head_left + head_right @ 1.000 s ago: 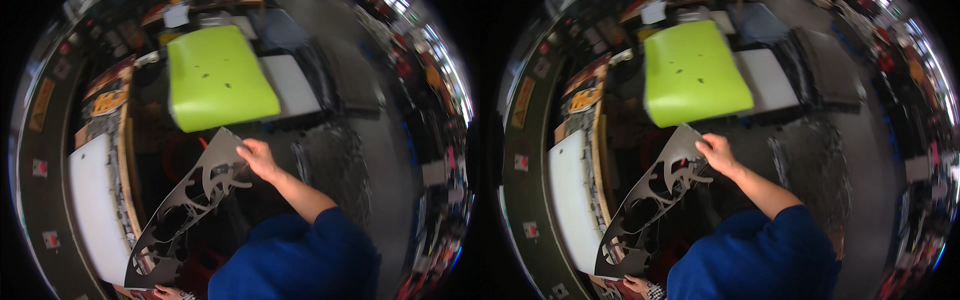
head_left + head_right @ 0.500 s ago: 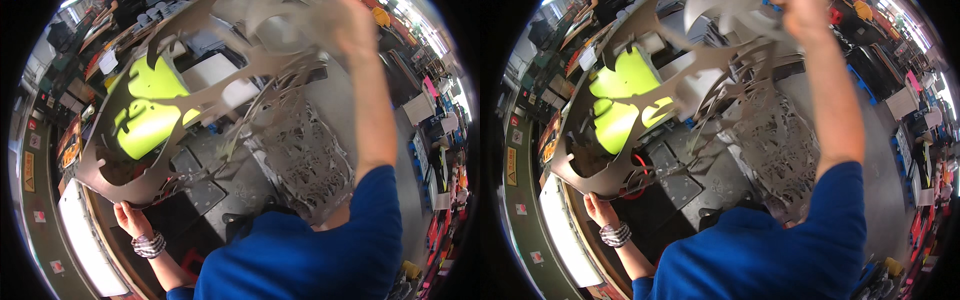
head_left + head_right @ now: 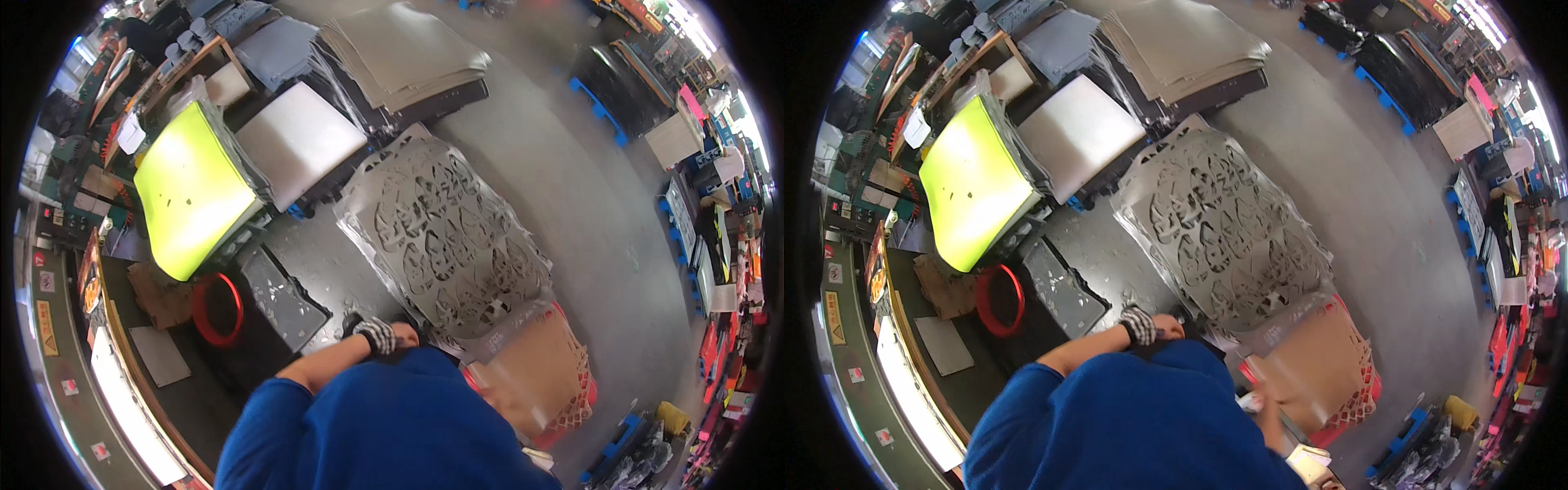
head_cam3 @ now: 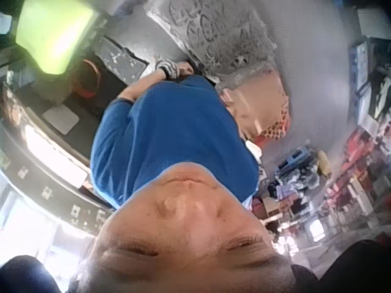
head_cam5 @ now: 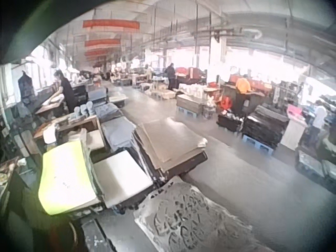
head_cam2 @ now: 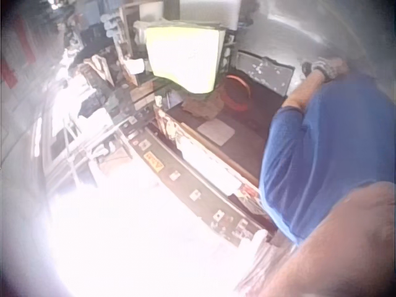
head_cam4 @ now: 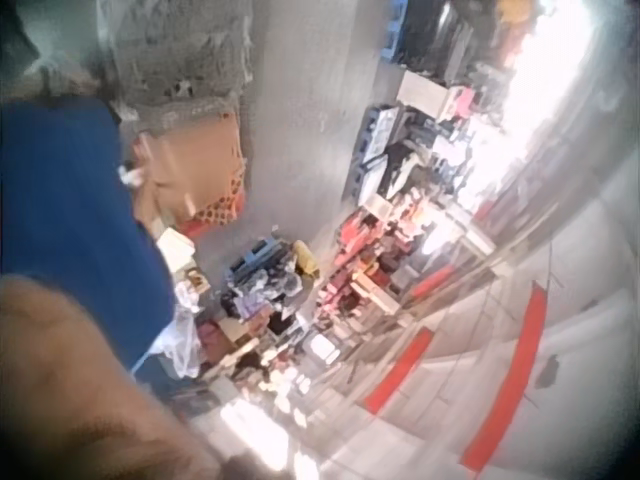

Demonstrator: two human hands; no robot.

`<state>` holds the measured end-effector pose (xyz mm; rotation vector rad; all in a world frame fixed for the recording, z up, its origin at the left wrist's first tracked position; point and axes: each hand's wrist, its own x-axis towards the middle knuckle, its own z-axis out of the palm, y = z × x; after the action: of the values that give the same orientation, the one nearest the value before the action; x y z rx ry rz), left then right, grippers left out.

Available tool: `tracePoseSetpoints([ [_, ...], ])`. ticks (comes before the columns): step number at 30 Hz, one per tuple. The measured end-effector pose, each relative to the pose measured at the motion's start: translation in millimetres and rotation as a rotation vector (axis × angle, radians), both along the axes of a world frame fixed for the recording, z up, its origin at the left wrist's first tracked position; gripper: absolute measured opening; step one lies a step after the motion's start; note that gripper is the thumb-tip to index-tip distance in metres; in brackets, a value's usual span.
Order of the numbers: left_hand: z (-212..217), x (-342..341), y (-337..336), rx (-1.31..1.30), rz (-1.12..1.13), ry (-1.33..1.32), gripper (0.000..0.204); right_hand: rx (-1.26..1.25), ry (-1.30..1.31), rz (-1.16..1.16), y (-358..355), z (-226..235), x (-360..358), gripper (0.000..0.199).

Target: The person places a sheet of material under a guillotine-style cutter, aligns it, and presses a button to cut. They remove cut pieces and scraps, then repeat the process with new sheets, stacking the finished pieces on the side.

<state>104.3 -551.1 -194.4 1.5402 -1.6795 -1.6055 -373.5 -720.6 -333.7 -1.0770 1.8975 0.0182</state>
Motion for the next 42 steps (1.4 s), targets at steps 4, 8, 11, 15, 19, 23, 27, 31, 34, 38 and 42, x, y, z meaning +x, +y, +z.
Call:
tracePoseSetpoints([
  [4,-11,58,15,0.149,0.258,-0.071,0.034,0.247,-0.188,-0.166,137,6,45,0.04],
  [8,0,108,9,0.244,0.284,-0.285,0.034,0.15,-0.314,-0.259,123,59,134,0.032],
  [11,-1,129,0,0.347,0.241,-0.334,0.035,0.006,-0.405,-0.343,84,75,180,0.026],
  [15,-15,179,-12,0.218,0.259,-0.263,0.034,-0.225,-0.459,-0.35,51,79,246,0.028],
  [19,-29,268,-19,0.222,0.421,-0.241,0.03,-0.034,-0.528,-0.256,81,85,327,0.028],
  [23,-45,351,-18,0.118,0.469,-0.144,0.024,0.124,-0.189,-0.033,128,96,374,0.027],
  [27,-48,436,-5,0.437,0.735,-0.028,0.023,0.111,-0.163,0.121,116,123,416,0.029],
  [31,-40,511,-17,0.443,0.769,-0.107,0.026,-0.006,-0.423,-0.075,60,169,487,0.032],
  [34,-28,534,-51,0.502,0.914,-0.027,0.029,-0.059,-0.526,-0.074,34,181,531,0.033],
  [38,-4,524,-129,0.57,0.886,0.134,0.036,0.066,-0.542,-0.174,57,161,530,0.024],
  [42,-7,522,-233,0.423,0.99,0.466,0.037,0.217,-0.327,-0.256,114,138,475,0.013],
])
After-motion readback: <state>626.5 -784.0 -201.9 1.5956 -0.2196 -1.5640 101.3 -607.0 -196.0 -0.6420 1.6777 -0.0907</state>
